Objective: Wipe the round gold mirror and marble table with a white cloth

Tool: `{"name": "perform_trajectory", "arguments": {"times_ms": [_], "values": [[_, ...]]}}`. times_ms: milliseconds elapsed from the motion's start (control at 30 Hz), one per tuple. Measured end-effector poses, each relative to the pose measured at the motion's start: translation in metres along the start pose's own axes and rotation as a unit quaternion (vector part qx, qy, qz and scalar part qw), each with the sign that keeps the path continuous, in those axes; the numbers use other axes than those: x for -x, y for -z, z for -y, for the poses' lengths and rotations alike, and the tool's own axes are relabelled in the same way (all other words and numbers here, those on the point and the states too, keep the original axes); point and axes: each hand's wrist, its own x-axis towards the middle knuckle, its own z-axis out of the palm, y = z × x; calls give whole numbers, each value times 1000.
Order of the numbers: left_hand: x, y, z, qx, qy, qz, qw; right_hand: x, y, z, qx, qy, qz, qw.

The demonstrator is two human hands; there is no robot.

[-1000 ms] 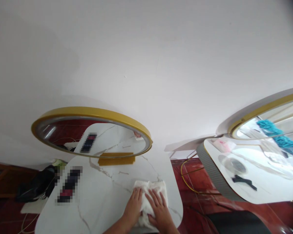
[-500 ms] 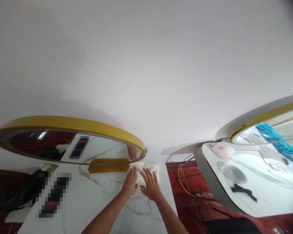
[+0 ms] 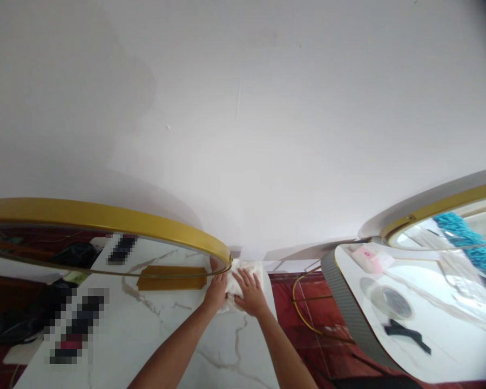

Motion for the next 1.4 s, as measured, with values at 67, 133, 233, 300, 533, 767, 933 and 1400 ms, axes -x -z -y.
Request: {"name": "perform_trajectory", "arguments": {"times_ms": [67,133,233,300,533,767,933,1400], "values": [[-1,-1,-6,4,-3,0,1000,2,2,-8,2,-2,-3,1000],[-3,-3,-13,7,-7,-1,1000,5,3,-15,8,-11,-4,1000],[-6,-9,-25,5,-9,1,1000,11,7,-24,14,-38,-6,999],[-6,-13,-32,-1,-10,4,1000,17,9,-28,20,-53,-5,998],[12,-32,-51,-38,-15,9,999,49,10,-32,14,-51,2,999],[49,-57,-66,-75,-27,3,997,95,2,-23,6,-33,4,999],[79,-78,-75,-92,-31,0,995,132,-8,-12,17,-24,-1,1000],[191,-140,-73,-178,-146,-69,971,235,-78,11,127,94,-127,979]]}}
